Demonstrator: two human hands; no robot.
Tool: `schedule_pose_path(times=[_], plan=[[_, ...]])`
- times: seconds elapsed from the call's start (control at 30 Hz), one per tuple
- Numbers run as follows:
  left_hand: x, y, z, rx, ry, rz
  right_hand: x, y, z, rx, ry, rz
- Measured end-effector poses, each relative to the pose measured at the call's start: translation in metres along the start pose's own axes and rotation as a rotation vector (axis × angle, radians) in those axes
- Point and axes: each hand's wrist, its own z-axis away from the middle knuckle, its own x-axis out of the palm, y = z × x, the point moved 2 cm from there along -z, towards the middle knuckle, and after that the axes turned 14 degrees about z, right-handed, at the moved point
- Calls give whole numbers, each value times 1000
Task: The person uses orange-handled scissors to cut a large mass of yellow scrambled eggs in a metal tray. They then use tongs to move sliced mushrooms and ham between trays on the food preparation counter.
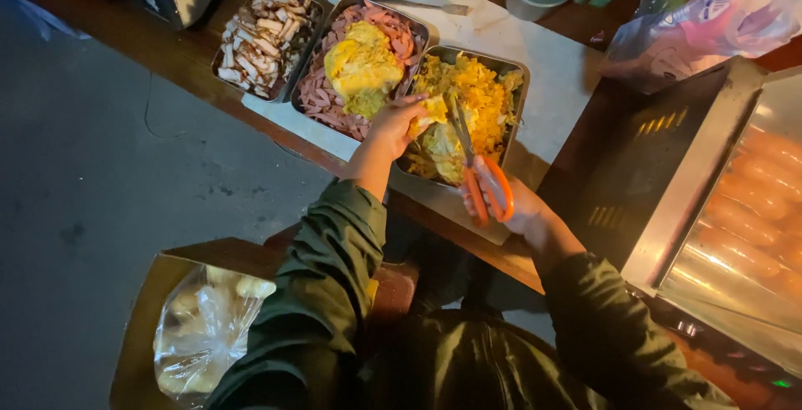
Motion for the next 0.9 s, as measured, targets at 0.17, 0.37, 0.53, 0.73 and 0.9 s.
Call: schedule_pose_path(times=[0.17,0.37,0.53,0.73,0.9], plan=[[0,-13,-22,32,13,186,11,9,7,-24,-35,13],[15,-10,16,-2,-63,10,16,12,-9,-47,-19,-39],[-18,-37,-3,80,-21,-217,12,32,-26,-17,-26,-53],[-31,-45,10,297,54,-485,9,13,19,77,-16,-55],[-3,-37,50,402,-39,-883,1,12,19,-35,0,-124]])
